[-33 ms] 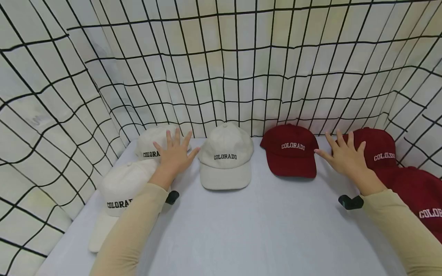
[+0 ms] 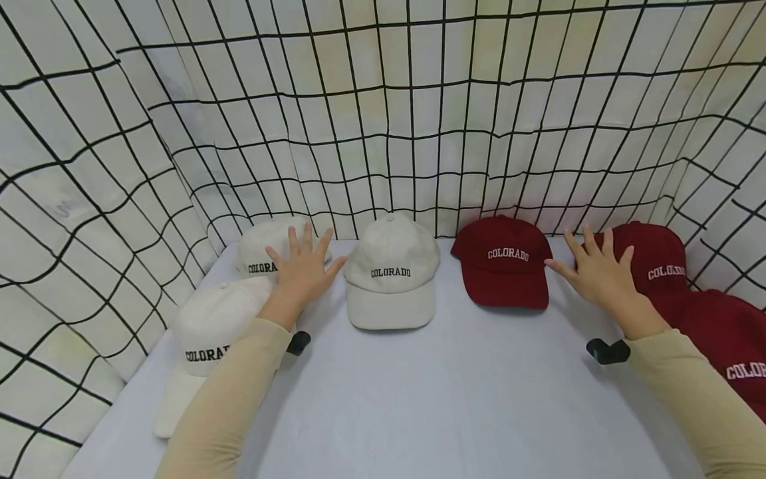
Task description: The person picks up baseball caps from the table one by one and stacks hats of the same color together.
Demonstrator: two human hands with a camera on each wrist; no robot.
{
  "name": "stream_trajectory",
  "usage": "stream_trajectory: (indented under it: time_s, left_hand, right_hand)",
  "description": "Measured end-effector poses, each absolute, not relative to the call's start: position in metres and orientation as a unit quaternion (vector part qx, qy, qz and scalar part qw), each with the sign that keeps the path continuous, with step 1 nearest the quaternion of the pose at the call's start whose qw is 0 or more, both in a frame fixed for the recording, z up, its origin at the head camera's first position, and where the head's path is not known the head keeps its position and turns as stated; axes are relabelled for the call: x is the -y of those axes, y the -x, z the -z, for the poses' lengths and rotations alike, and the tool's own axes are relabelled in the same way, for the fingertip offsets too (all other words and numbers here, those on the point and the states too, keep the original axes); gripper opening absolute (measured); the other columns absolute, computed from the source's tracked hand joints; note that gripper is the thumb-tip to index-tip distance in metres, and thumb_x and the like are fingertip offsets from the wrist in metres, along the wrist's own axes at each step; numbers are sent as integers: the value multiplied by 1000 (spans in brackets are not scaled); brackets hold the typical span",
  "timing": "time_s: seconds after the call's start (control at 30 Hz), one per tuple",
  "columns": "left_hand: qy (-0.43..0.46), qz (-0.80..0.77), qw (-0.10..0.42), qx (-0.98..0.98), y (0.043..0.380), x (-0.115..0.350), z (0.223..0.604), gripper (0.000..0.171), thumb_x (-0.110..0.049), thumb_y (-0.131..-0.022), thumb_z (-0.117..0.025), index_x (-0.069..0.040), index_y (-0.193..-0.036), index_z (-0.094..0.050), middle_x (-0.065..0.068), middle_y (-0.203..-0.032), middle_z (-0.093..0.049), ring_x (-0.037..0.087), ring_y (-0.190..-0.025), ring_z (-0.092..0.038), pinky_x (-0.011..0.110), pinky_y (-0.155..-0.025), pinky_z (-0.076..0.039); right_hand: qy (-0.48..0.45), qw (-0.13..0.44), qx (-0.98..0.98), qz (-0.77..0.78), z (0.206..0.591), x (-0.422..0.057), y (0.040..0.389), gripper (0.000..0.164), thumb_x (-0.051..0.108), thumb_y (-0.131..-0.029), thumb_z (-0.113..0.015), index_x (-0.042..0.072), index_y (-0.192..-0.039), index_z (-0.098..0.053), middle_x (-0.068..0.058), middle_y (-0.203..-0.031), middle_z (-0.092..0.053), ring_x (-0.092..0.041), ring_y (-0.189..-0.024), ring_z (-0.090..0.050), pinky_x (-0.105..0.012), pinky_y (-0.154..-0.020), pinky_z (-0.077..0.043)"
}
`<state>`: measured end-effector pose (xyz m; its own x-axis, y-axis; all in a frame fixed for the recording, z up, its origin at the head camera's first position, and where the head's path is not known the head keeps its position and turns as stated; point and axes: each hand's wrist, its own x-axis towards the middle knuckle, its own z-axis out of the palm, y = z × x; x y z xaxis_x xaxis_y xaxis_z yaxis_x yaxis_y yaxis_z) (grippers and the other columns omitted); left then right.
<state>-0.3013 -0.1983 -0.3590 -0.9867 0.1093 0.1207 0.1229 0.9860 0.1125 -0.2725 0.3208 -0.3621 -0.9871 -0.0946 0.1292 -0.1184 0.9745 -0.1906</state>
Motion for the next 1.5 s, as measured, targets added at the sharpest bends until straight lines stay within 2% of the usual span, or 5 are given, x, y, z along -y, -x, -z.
stream_trajectory:
  time_s: [0.9,1.2,1.43,1.5]
  left_hand:
    - [60,75,60,994,297,205,360,77,-61,-106,-35,-20,-166,-13,21,-169,9,48,-151,16,82,-104,9]
    - [57,76,47,994,291,207,361,77,-61,-106,-34,-18,-166,-12,22,-169,7,48,-151,16,82,-105,7]
    - [55,75,49,994,286,210,360,77,-61,-106,-33,-18,-166,-13,21,-169,5,48,-151,13,82,-106,5]
    - [56,77,51,994,285,211,360,77,-60,-106,-34,-17,-166,-13,21,-169,5,48,-151,12,81,-107,4]
  right_hand:
    - [-75,60,989,-109,358,-308,276,92,71,-102,-33,5,-163,-13,-34,-163,-2,-57,-146,15,-77,-108,11]
    - [-107,59,986,-112,349,-282,272,88,66,-103,-38,7,-164,-12,-33,-164,-8,-59,-147,6,-76,-110,7]
    - [-127,64,982,-127,350,-259,269,86,62,-104,-43,8,-164,-13,-31,-164,-11,-60,-147,-2,-78,-110,-4]
    - [-135,62,979,-138,350,-251,268,85,59,-104,-46,8,-164,-14,-30,-165,-10,-59,-148,-2,-78,-110,-4]
